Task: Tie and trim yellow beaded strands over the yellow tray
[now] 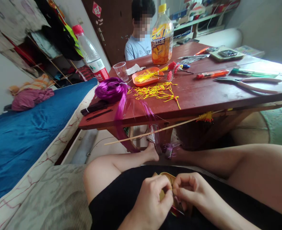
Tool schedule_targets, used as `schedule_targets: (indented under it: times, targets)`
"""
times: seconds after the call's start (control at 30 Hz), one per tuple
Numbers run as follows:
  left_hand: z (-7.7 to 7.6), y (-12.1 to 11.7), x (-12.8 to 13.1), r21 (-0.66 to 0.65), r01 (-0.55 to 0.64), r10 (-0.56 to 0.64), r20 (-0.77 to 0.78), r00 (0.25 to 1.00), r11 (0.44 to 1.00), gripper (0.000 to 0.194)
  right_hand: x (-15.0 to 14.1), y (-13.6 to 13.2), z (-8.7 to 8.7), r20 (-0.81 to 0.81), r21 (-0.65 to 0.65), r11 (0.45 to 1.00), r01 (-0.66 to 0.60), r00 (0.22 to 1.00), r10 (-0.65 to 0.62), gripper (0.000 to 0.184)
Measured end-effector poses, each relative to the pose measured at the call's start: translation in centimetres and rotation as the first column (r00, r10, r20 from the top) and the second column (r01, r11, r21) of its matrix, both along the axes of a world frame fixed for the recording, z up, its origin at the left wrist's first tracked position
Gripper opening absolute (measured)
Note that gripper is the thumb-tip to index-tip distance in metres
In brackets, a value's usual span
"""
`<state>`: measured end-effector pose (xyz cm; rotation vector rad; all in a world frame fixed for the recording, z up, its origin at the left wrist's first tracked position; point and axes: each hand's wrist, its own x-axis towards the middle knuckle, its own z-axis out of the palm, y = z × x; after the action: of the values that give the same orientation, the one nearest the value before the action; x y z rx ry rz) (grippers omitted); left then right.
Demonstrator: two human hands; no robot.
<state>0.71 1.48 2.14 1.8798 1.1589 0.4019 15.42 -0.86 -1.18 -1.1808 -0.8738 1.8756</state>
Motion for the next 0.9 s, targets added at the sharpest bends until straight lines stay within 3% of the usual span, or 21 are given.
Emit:
schedule_targets:
  times: [0.1,0.2,0.33,0.47,0.63,0.83,0.9]
  targets:
    - [0.4,0.7,-0.1,-0.285,0.022,-0.016,0.023,1.0,0.958,0.012,0.2,-0.2,-0.1,0.027,0.024,0.999,-0.039,0.999,0.039,0.02]
    - [0.1,1.0,-0.3,-0.484,0.03,0.077,0.199,0.977,0.875,0.005,0.5,-0.2,-0.4,0.01,0.028,0.999,-0.028,1.0,0.028,0.026]
    - [-0.8,0.6,-0.4,-0.557,-0.031,0.257,0.332,0.908,0.83,0.011,0.8,-0.2,-0.5,0.042,0.05,0.999,-0.002,0.999,0.0,0.031]
    - [-1.2,0.3,0.1,-0.657,-0.123,0.404,0.295,0.866,0.744,0.02,0.7,-0.5,0.2,0.234,0.175,0.984,-0.028,0.972,-0.014,0.02]
    - [-1.4,0.3,1.0,-0.613,-0.26,0.487,0.236,0.841,0.746,0.017,0.0,-0.8,0.8,0.418,0.297,0.953,-0.062,0.906,-0.071,0.019]
    - [-1.0,0.2,1.4,-0.717,-0.241,0.597,0.295,0.746,0.654,0.019,0.0,-0.8,-0.1,0.548,0.476,0.875,-0.083,0.806,-0.222,0.024]
    - [-0.7,0.0,1.4,-0.735,-0.232,0.628,0.32,0.71,0.637,0.019,0.1,-0.8,-0.4,0.578,0.563,0.822,-0.085,0.751,-0.319,0.022]
